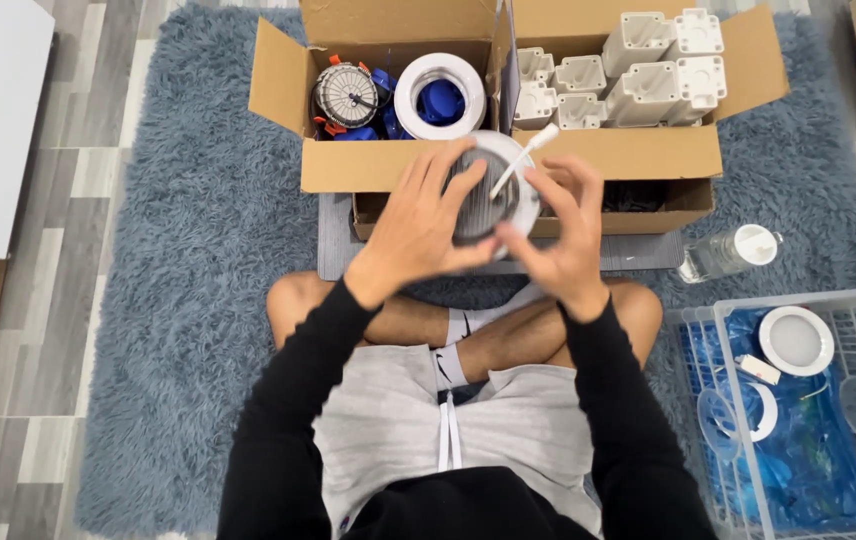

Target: Assembling circular LED light fixtures by snapping white plastic covers onto metal bases and sorting them into a plastic bin.

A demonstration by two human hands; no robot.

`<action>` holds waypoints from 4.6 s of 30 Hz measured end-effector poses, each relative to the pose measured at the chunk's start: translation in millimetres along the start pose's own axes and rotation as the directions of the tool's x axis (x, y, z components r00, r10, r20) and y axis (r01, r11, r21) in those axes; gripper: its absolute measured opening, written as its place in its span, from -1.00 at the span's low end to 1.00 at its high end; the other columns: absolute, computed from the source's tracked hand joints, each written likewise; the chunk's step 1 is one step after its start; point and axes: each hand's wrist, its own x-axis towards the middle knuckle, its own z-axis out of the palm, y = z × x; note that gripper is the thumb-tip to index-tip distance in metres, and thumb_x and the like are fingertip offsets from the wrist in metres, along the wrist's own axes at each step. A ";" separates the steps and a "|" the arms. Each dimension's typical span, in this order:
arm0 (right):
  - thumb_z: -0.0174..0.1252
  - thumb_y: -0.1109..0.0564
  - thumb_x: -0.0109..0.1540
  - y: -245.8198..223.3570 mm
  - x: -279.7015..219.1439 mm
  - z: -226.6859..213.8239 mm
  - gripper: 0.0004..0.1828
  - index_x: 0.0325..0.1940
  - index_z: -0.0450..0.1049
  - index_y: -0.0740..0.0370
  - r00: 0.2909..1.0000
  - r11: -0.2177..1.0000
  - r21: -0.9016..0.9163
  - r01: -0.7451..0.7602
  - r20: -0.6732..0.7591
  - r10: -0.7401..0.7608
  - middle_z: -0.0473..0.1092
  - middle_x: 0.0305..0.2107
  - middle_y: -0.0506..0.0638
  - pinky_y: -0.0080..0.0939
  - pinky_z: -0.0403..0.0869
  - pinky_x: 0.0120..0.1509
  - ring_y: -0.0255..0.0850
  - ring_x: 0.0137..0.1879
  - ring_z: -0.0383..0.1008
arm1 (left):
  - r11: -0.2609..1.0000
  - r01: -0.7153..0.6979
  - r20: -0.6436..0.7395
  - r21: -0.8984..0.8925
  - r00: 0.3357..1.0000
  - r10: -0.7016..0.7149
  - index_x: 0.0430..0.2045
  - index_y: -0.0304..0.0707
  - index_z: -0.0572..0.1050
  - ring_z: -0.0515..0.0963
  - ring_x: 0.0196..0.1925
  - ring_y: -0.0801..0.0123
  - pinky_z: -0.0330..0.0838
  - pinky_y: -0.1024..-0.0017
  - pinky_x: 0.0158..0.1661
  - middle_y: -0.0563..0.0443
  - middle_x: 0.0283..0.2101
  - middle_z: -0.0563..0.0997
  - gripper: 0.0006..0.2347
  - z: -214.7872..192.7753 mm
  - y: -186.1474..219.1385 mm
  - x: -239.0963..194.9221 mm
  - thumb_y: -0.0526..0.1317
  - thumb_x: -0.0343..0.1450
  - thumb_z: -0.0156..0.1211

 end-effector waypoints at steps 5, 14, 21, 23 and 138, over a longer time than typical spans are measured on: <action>0.54 -0.47 0.07 0.9 -43.6 13.2 0.39 0.72 -0.06 0.11 0.997 0.868 0.495 -0.015 0.068 -0.022 -0.02 0.55 0.34 0.37 0.07 0.71 0.24 0.69 -0.04 | 0.879 0.156 0.012 -0.450 0.986 -0.169 0.38 -0.25 0.32 0.51 0.34 -0.26 0.45 -0.10 0.29 -0.40 0.42 0.39 -0.26 -7.1 46.0 -26.7 0.24 0.41 0.39; 0.57 -0.54 -0.06 -17.2 -94.3 37.1 0.75 0.75 -0.47 0.17 0.975 0.674 0.719 -0.170 0.221 0.010 -0.36 0.62 0.62 0.65 0.17 0.58 0.68 0.65 -0.13 | 0.440 0.341 0.186 -0.831 0.915 -0.358 0.50 -0.42 0.21 0.30 0.60 -0.12 0.14 0.03 0.54 -0.33 0.52 0.31 -0.17 -6.3 97.6 -72.3 -0.01 0.39 0.57; 0.46 -0.66 -0.02 -5.8 -123.9 47.1 0.73 0.77 -0.49 0.11 0.960 0.610 0.752 -0.250 0.277 0.052 -0.27 0.61 0.58 0.55 0.21 0.58 0.57 0.63 0.00 | 0.443 0.401 0.279 -0.802 0.907 -0.316 0.54 -0.20 0.29 0.23 0.61 -0.29 0.08 -0.15 0.54 -0.41 0.58 0.22 -0.12 -2.7 99.6 -90.7 0.00 0.28 0.65; 0.42 -0.72 -0.03 -2.6 -130.8 49.4 0.75 0.77 -0.52 0.11 0.948 0.570 0.770 -0.288 0.311 0.058 -0.24 0.60 0.58 0.51 0.24 0.58 0.53 0.62 0.06 | 0.436 0.415 0.300 -0.798 0.902 -0.310 0.53 -0.16 0.30 0.24 0.61 -0.30 0.07 -0.17 0.54 -0.42 0.58 0.21 -0.11 -4.7 101.7 -92.8 -0.03 0.25 0.68; 0.34 0.16 0.38 44.2 -170.9 -75.1 -0.92 -0.11 0.64 0.21 0.944 0.771 -0.583 -0.257 0.018 0.329 0.61 -0.09 -0.07 -0.08 0.28 0.48 -0.11 0.11 0.53 | 0.904 0.424 -0.063 -0.048 0.902 -0.427 -0.39 -0.30 0.67 0.62 -0.34 0.31 0.57 0.37 -0.26 -0.03 -0.30 0.57 -0.83 51.0 -191.1 19.8 -0.20 0.37 0.54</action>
